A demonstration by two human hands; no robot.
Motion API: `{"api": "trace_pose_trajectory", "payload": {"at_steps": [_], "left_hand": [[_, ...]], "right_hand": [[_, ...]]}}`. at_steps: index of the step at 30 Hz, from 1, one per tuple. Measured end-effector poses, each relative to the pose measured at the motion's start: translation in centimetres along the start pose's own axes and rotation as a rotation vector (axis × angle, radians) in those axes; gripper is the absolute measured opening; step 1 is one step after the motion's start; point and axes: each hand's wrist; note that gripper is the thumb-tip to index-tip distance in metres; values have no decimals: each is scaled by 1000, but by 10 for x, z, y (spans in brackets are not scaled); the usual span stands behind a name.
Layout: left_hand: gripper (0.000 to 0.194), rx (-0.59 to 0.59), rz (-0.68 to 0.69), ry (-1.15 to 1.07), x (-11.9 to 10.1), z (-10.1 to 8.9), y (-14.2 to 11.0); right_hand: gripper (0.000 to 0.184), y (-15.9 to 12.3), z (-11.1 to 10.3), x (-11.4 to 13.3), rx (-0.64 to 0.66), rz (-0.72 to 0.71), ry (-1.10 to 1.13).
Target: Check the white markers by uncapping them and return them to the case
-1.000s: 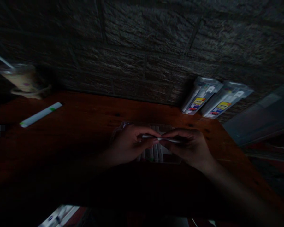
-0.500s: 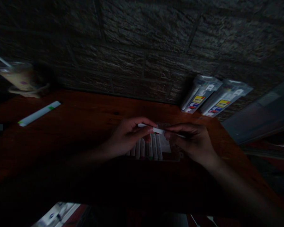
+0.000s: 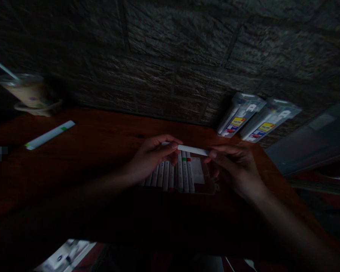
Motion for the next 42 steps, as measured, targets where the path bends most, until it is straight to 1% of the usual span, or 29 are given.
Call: {"api": "trace_pose_trajectory", "payload": {"at_steps": [5,11,15,21,26,29,33,38,42], "left_hand": [[16,-16,-23,-17,-3,2,0],[15,-24,-17,-34,-3,1,0],[15,-27,-17,-45,-3,1,0],[18,-42,-27,48,-2,1,0],[28,-16,-44,93,-3,1,0],[27,-21,-28,88,-5,0,1],[24,-26,-9,51,-6,-3,1],[27,-7,-27,-3,-4,-5,1],[29,-3,-21,-30,-7,-3,1]], "right_hand": [[11,1,-2,-1,10,24,7],[17,1,0,1,47,73,160],[20,1,1,2,62,96,185],[10,7,1,0,-15,63,185],[20,12,-3,-3,-105,68,155],[25,15,-4,-2,-160,64,147],[29,16,-4,-1,-173,73,146],[34,18,-5,0,-180,119,150],[34,19,-6,0,-177,143,150]]}}
Point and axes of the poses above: each hand's wrist, its own y-axis towards the middle knuckle, its own z-axis out of the palm, x = y × z, and after that the axes turned 8 degrees about z, right-handed
